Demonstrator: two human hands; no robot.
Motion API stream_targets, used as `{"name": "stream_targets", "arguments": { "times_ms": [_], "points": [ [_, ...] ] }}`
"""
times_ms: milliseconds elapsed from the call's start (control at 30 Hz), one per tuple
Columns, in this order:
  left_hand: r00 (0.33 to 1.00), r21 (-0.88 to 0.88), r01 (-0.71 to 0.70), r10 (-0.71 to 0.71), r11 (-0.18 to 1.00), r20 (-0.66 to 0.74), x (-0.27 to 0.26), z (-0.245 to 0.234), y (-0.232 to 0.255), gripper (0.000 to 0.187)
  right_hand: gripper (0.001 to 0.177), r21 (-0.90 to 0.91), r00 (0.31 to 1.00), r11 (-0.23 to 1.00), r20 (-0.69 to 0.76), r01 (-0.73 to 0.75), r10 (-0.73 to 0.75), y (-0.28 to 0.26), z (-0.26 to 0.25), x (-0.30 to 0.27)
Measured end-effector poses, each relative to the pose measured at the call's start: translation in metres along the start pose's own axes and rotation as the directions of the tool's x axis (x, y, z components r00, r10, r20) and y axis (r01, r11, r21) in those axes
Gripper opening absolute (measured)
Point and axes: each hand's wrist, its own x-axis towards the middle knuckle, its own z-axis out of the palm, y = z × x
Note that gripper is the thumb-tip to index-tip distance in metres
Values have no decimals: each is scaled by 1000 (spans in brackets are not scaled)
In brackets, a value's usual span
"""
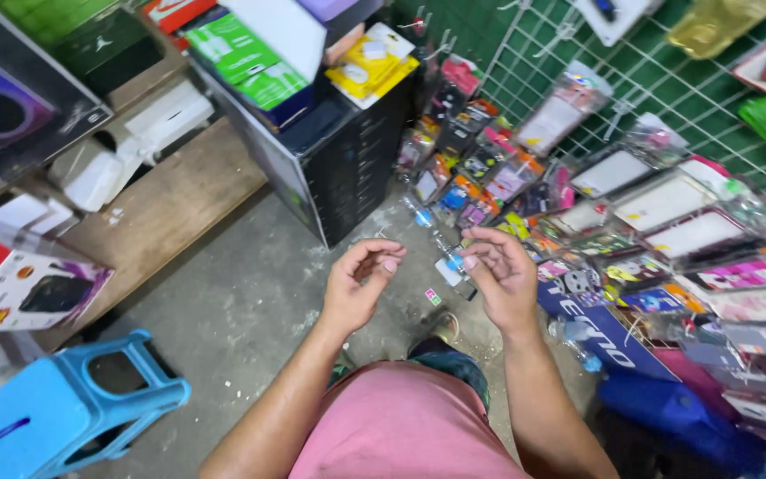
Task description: Sort and organize various mobile phone cases, cables, and accessory boxes in a stationary or electronics store stockroom.
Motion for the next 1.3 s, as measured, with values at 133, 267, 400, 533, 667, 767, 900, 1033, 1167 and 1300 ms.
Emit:
{"name": "stream_targets", "arguments": {
  "times_ms": [133,267,400,533,667,767,900,1033,1167,1300],
  "points": [
    [996,-54,-16,11,998,-93,-18,-33,8,24,40,27,997,999,70,-33,31,6,42,7],
    [985,-2,-29,28,1000,-169,-24,-63,9,24,39,14,984,999,171,-45,42,18,74,23],
    [981,73,38,-23,997,-194,-5,-89,24,23,39,7,969,997,237,-73,70,33,101,53],
    [972,135,25,8,990,-234,32,-119,33,23,39,-14,961,997,267,-73,74,36,127,95],
    [963,172,-38,82,984,-255,76,-147,40,22,36,27,959,998,279,-64,54,58,140,145],
    [957,223,-51,112,973,-268,116,-169,46,23,33,51,952,998,306,-35,18,68,154,192],
    [946,215,-73,136,974,-295,155,-187,50,23,32,64,934,997,356,-38,13,76,175,241],
    [938,142,-79,122,987,-325,187,-201,38,23,32,20,911,998,411,-53,40,85,188,275],
    [944,87,-97,120,991,-308,214,-216,25,23,30,-47,901,997,426,-69,82,85,197,297],
    [956,128,-44,79,991,-283,239,-226,35,24,31,-64,902,995,422,-73,94,88,208,315]
  ]
}}
